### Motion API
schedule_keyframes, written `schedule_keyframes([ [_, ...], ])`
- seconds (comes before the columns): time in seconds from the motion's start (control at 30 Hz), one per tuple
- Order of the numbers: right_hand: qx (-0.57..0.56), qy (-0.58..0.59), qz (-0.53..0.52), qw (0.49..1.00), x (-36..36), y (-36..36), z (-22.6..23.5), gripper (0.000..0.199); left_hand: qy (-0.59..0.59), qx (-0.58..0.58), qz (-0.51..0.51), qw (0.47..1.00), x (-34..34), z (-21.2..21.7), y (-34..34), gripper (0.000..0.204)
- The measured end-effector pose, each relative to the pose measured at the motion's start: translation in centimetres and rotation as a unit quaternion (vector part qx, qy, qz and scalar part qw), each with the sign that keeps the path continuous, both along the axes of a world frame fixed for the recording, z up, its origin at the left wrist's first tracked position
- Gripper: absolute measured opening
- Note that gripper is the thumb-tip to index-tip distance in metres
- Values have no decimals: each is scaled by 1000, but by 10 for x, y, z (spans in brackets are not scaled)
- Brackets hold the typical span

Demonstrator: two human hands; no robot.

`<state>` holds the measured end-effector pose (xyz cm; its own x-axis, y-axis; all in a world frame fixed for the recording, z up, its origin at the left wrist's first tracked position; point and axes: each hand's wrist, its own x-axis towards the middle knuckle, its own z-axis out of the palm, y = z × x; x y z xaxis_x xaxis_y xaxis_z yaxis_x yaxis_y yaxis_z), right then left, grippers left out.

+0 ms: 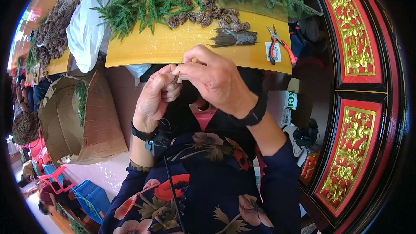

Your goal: Trimming and assembling small green artificial plant sprigs onto brown branches.

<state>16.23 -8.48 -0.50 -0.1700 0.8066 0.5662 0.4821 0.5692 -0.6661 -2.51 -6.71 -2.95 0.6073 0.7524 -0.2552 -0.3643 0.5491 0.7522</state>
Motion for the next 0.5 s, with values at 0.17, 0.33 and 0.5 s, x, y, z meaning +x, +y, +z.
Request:
schedule_keyframes([
  [0.17,19,-69,80,994,11,12,6,28,5,1,-16,1000,-3,-2,2,23],
  [0.33,97,-141,66,983,11,17,6,26,28,-1,-22,999,-2,-3,3,20],
  [0.5,136,-166,33,976,14,17,-2,23,80,1,-13,997,3,3,1,17],
])
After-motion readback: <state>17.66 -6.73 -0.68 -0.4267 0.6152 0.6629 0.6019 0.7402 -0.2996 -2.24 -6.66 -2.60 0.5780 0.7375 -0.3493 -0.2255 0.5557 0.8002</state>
